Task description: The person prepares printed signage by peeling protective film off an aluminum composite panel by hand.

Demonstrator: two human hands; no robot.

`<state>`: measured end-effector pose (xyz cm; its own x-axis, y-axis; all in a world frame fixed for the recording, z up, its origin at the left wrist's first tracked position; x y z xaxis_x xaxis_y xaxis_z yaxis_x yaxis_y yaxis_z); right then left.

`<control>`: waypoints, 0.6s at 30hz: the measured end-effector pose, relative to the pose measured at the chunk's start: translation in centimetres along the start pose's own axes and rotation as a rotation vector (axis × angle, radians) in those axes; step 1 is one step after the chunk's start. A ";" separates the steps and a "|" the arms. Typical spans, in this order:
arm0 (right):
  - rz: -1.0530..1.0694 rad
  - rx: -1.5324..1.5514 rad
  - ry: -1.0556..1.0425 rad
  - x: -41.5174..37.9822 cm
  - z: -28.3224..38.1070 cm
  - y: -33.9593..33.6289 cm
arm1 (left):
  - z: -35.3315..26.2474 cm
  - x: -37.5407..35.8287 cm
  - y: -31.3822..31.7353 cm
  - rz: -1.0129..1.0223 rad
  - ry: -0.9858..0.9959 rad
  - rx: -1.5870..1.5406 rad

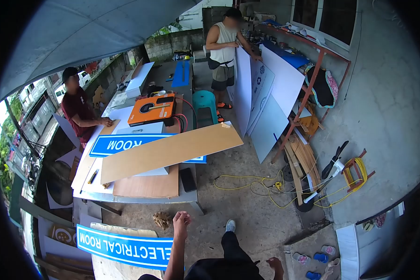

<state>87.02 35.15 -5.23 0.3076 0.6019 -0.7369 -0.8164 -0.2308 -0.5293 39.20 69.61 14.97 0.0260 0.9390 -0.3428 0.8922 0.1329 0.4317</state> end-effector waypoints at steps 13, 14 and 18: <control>-0.097 -0.188 -0.719 20.5 54.5 -22.9 | -3.5 14.6 13.7 0.022 -0.063 0.224; -0.092 -0.196 -0.780 20.8 58.1 -23.5 | -3.2 15.8 13.7 0.033 -0.067 0.266; -0.082 -0.159 -1.006 20.0 65.3 -23.4 | -6.8 22.3 18.3 0.281 -0.004 0.388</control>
<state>80.36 102.50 19.93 -0.2529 0.9667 -0.0401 -0.7142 -0.2145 -0.6662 53.04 95.10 20.89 0.2911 0.9205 -0.2606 0.9528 -0.2545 0.1653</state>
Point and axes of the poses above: each hand's wrist, its own x-axis towards the middle knuckle, its own y-axis out of the palm, z = x × y, the point moved 5 cm from there along x, towards the middle knuckle, and after that the axes turned 10 degrees about z, right-handed, at the moved point
